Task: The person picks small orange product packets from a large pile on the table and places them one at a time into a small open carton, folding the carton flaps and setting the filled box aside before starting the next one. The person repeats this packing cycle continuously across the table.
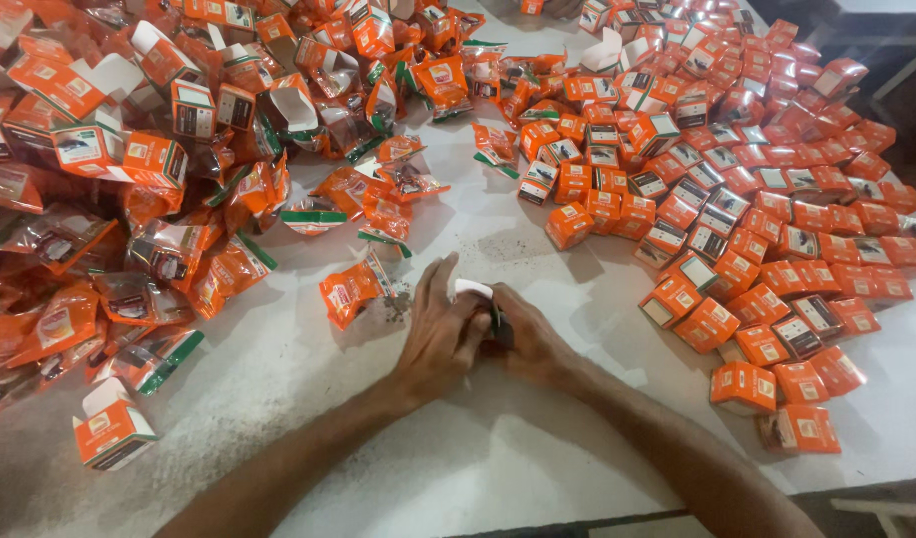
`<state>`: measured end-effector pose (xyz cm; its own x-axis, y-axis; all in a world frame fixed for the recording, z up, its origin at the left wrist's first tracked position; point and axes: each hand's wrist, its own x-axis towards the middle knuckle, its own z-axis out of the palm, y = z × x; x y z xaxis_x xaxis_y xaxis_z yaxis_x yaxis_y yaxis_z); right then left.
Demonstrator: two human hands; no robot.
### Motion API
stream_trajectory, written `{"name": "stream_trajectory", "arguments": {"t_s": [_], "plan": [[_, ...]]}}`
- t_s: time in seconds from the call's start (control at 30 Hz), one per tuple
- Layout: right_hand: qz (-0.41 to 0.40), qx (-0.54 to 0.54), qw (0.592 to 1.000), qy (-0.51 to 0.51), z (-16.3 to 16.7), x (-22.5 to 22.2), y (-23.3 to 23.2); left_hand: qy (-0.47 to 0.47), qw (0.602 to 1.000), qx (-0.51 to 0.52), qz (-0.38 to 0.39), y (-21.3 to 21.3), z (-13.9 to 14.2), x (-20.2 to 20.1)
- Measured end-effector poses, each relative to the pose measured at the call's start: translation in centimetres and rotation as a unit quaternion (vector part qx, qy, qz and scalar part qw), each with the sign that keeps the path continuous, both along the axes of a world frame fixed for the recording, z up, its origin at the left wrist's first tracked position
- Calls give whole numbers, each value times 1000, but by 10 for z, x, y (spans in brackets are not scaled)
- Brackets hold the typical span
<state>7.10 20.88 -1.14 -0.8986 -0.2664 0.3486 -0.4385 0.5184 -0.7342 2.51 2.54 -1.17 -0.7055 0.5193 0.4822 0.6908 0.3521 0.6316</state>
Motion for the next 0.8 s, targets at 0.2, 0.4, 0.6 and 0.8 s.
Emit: {"name": "stream_trajectory", "arguments": {"t_s": [0.2,0.4,0.6,0.8], "plan": [[-50,-221,962,-155,-7,-6,-6,-337,937,57,78,-5,9,2],[-84,2,995,-59,-21,0,-2,-166,982,74,59,11,0,-17],[-39,-87,993,65,-37,-1,-8,-361,916,171,24,3,-18,-23],[-55,39,995,69,-32,3,-3,-161,985,61,9,1,-25,-32]]}}
